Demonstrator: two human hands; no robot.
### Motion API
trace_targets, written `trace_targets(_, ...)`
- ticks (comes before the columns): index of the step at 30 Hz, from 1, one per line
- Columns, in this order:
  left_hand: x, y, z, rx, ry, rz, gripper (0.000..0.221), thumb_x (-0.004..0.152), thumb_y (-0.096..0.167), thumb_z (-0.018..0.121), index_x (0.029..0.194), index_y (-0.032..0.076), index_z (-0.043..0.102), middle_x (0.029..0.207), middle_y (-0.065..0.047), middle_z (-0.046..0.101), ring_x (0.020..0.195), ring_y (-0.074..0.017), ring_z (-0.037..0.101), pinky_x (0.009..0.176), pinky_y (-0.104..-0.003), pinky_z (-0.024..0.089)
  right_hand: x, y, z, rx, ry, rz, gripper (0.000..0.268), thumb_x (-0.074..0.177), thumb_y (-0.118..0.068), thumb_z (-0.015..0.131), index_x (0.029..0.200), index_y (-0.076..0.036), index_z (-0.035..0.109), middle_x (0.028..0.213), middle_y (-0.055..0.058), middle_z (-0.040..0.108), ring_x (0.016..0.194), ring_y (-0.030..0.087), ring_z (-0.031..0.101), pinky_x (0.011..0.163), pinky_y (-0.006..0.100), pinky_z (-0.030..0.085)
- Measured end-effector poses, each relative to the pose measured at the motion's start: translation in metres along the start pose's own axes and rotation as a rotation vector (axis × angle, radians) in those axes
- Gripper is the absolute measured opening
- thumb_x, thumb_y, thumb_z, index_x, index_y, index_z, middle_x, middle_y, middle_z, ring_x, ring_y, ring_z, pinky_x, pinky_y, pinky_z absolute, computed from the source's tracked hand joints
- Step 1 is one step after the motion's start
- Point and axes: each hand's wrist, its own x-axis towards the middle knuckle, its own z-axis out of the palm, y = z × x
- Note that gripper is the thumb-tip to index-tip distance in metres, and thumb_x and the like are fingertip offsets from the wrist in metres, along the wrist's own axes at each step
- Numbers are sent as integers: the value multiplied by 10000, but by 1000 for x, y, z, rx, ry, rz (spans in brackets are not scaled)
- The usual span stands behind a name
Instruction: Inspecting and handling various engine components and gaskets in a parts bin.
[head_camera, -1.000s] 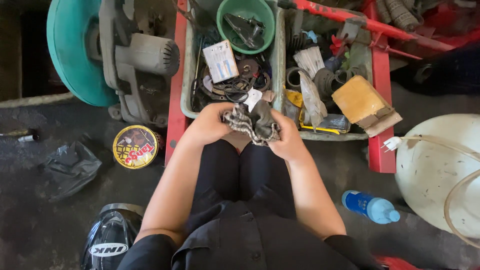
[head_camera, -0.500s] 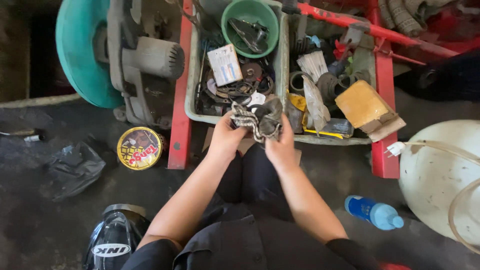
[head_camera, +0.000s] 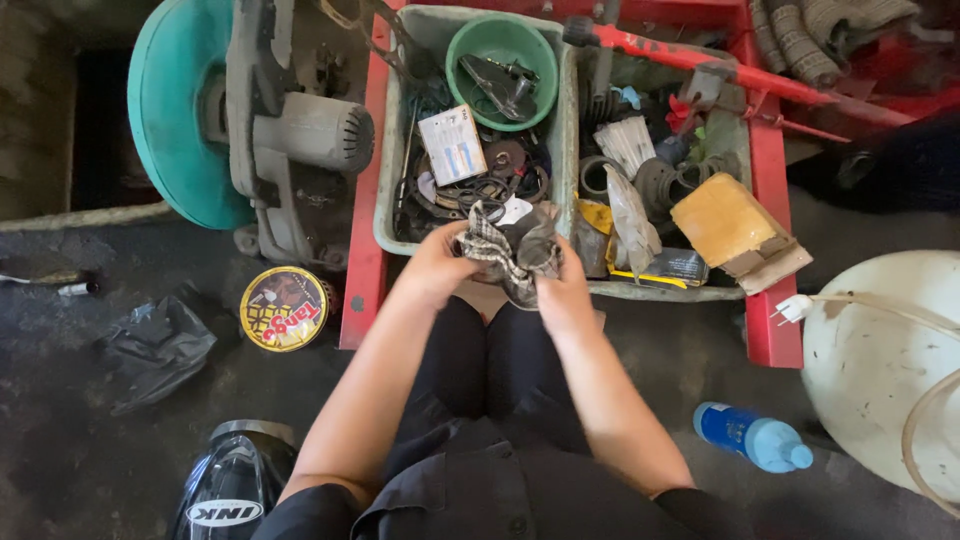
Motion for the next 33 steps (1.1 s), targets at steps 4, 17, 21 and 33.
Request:
trace_targets(4,-9,-21,28,-216,200,19,354,817,-88,678,1164,-22,654,994,-82,743,847,-180,722,758,-353,605,-17,-9,37,-113,273,176,461,985,25,562,1443,13,517,1253,88,686,1153,179,645,1032,307,487)
trace_targets(17,-3,36,-6,268,-54,-233,341,800,19,774,1125,-28,684,955,-88,759,811,-166,738,728,-328,624,12,-13,-12,-285,-214,-17,548,829,115,593,1369,21,602,1267,88,694,1181,160,626,1068,307,466)
trace_targets(21,3,61,-17,522,-262,-136,319,816,35,837,1102,-44,719,956,-103,772,828,-177,730,748,-324,621,24,-1,-30,-105,-388,117,527,837,114,557,1355,42,621,1263,98,694,1164,167,635,1070,323,488)
trace_targets(33,16,-59,17,-181,275,214,339,823,-140,651,1149,-48,676,1044,-89,744,934,-168,713,859,-305,585,-3,15,40,217,301,-68,345,981,65,575,1323,22,589,1225,78,684,1118,178,648,1002,321,510)
